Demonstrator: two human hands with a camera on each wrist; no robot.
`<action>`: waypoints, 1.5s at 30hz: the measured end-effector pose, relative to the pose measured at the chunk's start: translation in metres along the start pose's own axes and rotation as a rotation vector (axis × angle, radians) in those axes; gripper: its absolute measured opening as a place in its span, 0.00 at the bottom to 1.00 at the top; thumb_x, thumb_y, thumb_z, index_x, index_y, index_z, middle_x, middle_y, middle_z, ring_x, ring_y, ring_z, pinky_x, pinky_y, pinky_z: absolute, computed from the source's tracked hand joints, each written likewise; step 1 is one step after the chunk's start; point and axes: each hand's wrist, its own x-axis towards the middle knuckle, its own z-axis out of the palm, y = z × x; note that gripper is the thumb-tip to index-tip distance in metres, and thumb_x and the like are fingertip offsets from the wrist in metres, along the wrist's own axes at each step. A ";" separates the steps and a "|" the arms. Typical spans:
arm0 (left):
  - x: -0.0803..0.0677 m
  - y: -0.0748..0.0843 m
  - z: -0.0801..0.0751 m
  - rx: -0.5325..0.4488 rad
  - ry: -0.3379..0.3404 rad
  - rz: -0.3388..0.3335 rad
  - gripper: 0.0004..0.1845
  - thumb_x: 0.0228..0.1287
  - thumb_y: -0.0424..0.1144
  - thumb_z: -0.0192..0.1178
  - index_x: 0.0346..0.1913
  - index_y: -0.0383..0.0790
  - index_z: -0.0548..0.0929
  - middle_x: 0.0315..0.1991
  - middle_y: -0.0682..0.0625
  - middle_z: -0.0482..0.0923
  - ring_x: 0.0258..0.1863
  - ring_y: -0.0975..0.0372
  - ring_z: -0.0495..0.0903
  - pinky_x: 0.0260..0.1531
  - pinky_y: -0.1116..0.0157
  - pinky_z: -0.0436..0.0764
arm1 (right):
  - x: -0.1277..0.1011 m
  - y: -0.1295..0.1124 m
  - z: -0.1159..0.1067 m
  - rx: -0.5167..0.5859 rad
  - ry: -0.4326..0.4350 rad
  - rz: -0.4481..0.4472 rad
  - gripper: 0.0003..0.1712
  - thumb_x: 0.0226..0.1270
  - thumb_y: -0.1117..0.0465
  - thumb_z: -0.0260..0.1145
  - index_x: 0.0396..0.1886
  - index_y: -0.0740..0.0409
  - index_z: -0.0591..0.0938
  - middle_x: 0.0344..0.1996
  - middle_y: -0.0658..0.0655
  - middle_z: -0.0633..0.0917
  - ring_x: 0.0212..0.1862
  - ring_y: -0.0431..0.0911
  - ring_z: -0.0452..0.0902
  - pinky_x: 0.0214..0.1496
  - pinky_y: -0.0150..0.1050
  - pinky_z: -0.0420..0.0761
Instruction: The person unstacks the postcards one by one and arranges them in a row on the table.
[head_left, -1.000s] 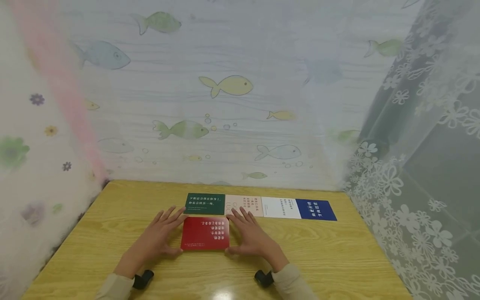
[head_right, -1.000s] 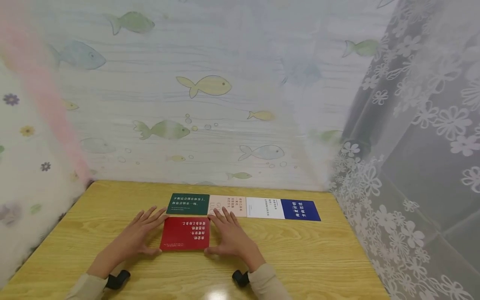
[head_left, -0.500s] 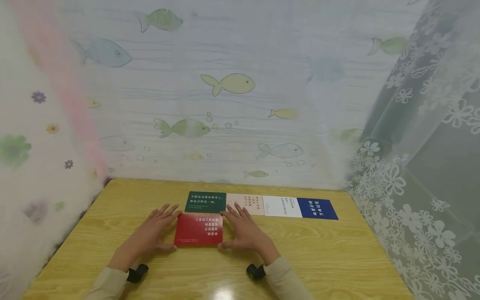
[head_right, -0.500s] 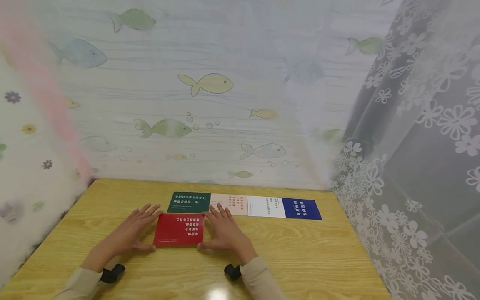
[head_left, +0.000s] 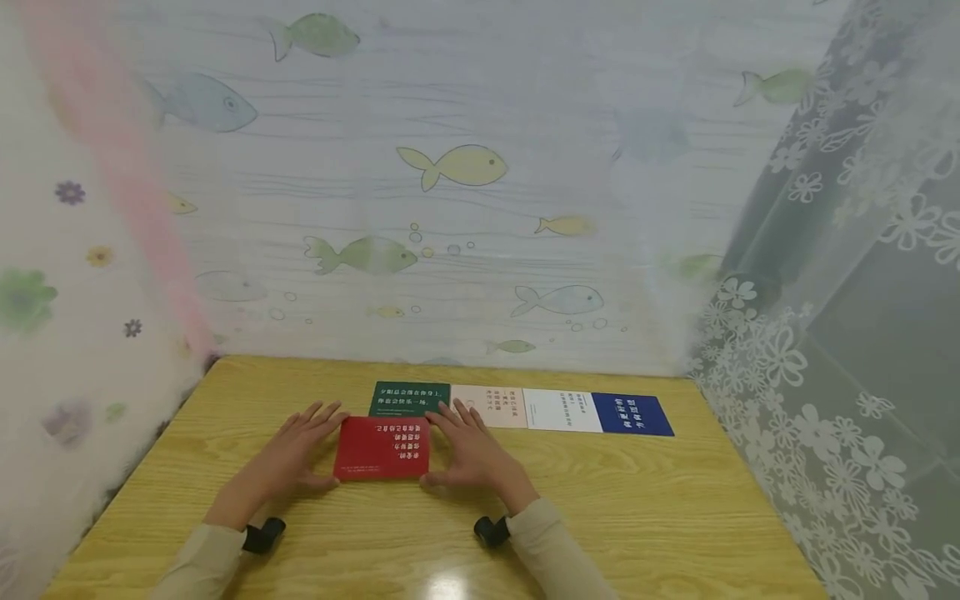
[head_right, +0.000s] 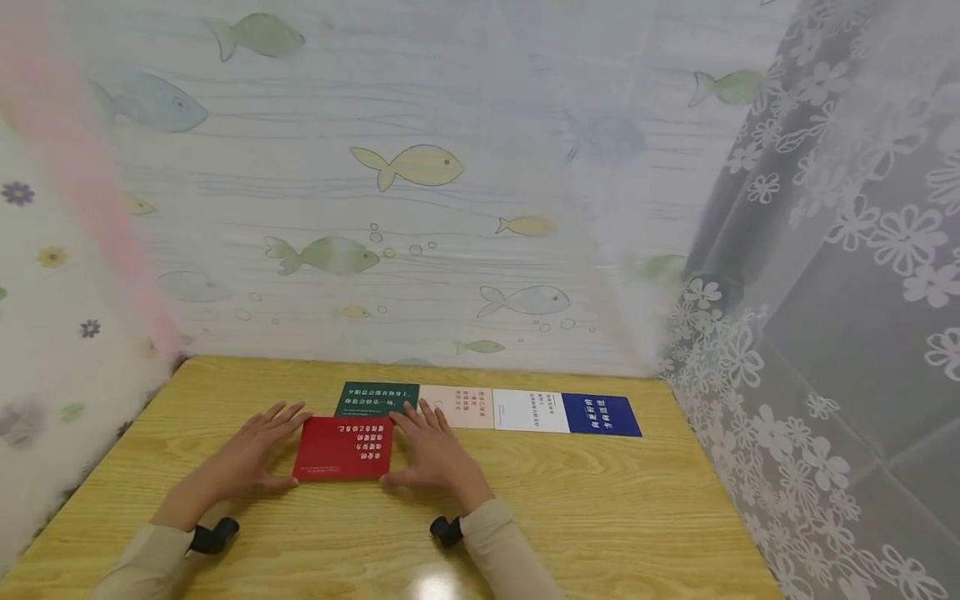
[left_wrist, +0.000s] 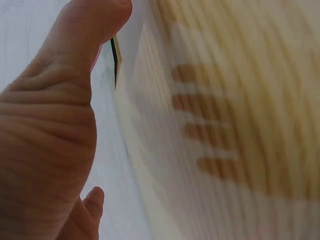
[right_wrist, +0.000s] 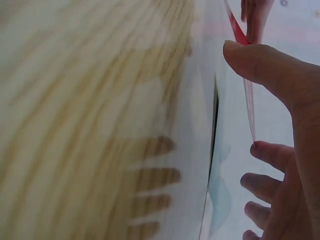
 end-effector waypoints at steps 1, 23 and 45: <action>0.000 -0.002 0.000 -0.003 0.000 -0.003 0.53 0.44 0.46 0.83 0.73 0.32 0.69 0.74 0.32 0.64 0.73 0.31 0.58 0.67 0.30 0.61 | 0.002 -0.001 0.000 0.003 -0.002 0.000 0.57 0.57 0.33 0.72 0.80 0.50 0.61 0.80 0.58 0.60 0.82 0.59 0.43 0.83 0.57 0.47; 0.017 -0.055 -0.018 0.012 -0.050 -0.021 0.51 0.47 0.44 0.81 0.72 0.28 0.68 0.70 0.28 0.67 0.70 0.27 0.60 0.62 0.27 0.65 | 0.063 -0.012 0.008 0.042 -0.022 0.053 0.56 0.57 0.33 0.73 0.81 0.45 0.60 0.81 0.57 0.58 0.83 0.57 0.43 0.83 0.58 0.45; 0.034 -0.084 -0.036 0.062 -0.139 -0.054 0.49 0.49 0.44 0.80 0.71 0.28 0.69 0.69 0.26 0.68 0.68 0.25 0.61 0.61 0.28 0.67 | 0.112 -0.007 0.012 0.047 -0.107 0.048 0.57 0.58 0.29 0.70 0.82 0.40 0.56 0.81 0.53 0.57 0.83 0.56 0.43 0.84 0.55 0.44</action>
